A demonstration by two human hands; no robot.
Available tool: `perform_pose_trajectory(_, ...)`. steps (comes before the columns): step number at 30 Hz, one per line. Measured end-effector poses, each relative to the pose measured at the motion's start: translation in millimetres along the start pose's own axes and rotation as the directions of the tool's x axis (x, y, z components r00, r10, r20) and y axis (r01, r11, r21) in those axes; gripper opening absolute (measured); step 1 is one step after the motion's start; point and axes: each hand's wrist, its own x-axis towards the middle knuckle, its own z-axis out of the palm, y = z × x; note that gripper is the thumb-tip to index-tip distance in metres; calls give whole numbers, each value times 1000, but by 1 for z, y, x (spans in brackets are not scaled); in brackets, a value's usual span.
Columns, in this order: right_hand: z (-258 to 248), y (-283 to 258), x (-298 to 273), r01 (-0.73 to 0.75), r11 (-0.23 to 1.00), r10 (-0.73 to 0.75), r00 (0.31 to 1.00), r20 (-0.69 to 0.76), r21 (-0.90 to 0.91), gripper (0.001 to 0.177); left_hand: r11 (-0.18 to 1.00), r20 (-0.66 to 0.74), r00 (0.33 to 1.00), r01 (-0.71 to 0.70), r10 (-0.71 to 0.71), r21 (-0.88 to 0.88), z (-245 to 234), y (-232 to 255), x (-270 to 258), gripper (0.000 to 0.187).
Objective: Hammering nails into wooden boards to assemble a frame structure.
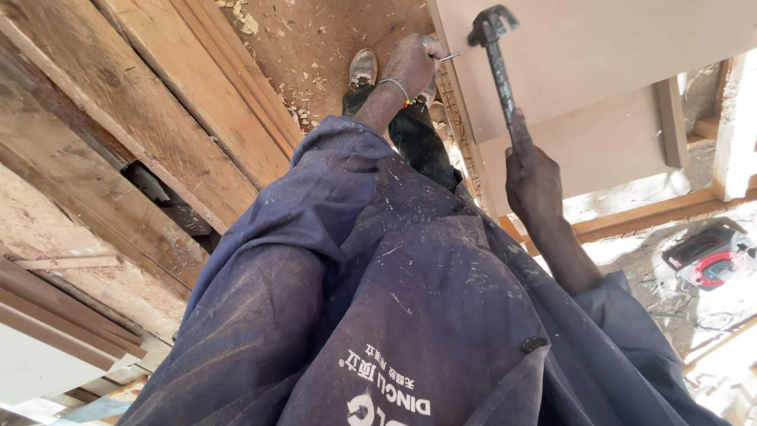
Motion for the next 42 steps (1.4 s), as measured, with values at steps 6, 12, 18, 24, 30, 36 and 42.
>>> perform_pose_trajectory(6, 17, 63, -28, 417, 879, -298, 858, -419, 230, 79, 895, 109, 964, 264, -240, -360, -14, 39, -35, 35)
perform_pose_trajectory(12, 21, 84, -34, 426, 889, -301, 821, -484, 170, 53, 952, 179, 984, 65, -10, -300, 33, 17, -77, 16)
perform_pose_trajectory(18, 42, 124, -41, 288, 919, -184, 918, -351, 270, 52, 982, 230, 959, 181, -165, -49, 60, 7, -95, 17)
perform_pose_trajectory(24, 54, 143, -44, 262, 927, -172, 934, -314, 269, 56, 992, 226, 967, 106, -120, 73, 63, 9, -95, 16)
perform_pose_trajectory(30, 52, 140, -44, 253, 925, -161, 937, -311, 283, 57, 996, 236, 969, 69, -81, 56, 60, 10, -97, 16)
perform_pose_trajectory(36, 46, 136, -46, 218, 940, -145, 952, -270, 264, 56, 997, 234, 969, 64, -75, 53, 62, 7, -98, 19)
perform_pose_trajectory(42, 62, 146, -37, 110, 989, -93, 983, -156, 104, 67, 996, 225, 972, 45, -60, 71, 54, 20, -103, 20)
